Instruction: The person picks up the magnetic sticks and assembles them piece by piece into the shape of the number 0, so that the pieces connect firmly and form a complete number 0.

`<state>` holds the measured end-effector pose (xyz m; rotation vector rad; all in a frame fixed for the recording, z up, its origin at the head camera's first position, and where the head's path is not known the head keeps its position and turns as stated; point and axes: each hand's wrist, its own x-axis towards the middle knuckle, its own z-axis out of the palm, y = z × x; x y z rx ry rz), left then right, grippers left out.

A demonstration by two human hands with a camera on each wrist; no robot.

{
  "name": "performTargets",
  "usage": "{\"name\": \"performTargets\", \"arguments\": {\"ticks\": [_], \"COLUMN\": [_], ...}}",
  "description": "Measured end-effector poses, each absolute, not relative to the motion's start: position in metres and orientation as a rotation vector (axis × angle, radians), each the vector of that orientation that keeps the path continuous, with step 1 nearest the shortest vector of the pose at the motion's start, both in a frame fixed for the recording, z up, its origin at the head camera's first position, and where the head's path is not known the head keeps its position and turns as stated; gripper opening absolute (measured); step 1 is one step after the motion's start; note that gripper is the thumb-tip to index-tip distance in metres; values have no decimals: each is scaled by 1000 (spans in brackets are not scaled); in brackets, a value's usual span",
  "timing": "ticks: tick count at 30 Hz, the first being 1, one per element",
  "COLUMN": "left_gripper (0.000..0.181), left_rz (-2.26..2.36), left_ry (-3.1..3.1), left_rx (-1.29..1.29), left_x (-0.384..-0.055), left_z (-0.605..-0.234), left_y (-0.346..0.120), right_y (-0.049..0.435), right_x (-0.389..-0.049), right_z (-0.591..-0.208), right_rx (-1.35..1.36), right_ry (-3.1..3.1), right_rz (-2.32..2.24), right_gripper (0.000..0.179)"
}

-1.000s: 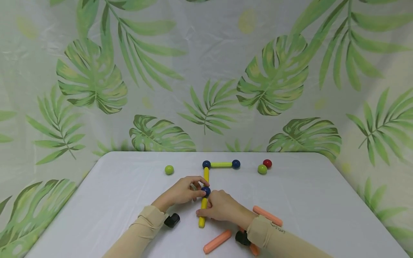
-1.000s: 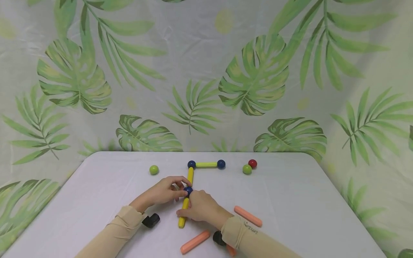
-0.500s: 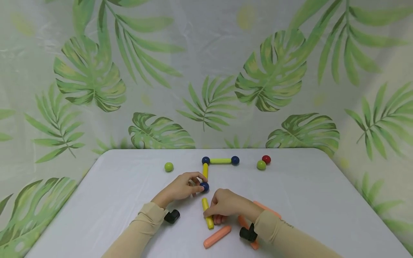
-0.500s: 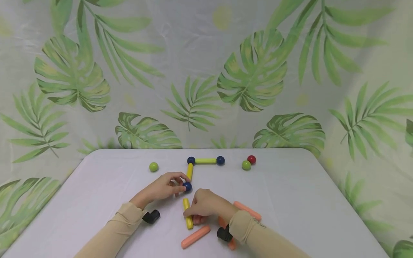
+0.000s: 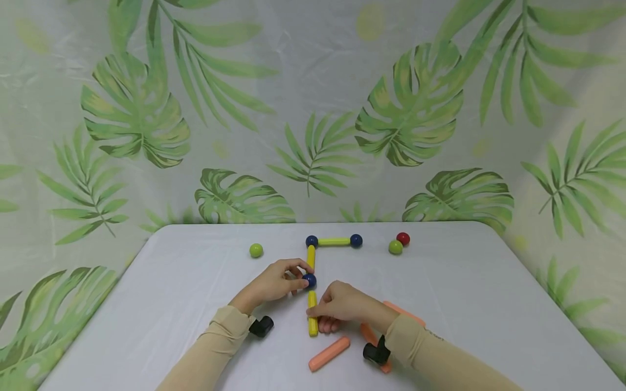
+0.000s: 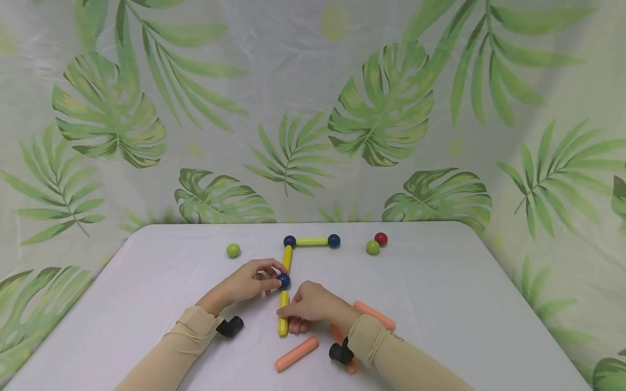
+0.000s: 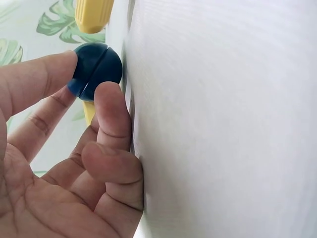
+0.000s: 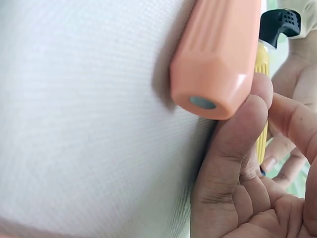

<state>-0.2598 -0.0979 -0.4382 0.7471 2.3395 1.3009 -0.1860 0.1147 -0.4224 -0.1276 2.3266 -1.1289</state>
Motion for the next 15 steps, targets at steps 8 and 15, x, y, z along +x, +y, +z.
{"name": "performTargets", "arguments": {"ticks": [8, 15], "left_gripper": [21, 21], "left_rz": [1297, 1297], "left_ry": [2345, 2346], "left_rx": [734, 738], "left_x": [-259, -260], "left_z": [-439, -439], "left_y": [-97, -98], "right_y": [113, 111], "right_x": [-189, -191], "right_z": [-423, -425], "right_rx": [-125, -138], "right_ry": [2329, 2341], "right_rz": [-1171, -1187], "right_gripper": [38, 37]}}
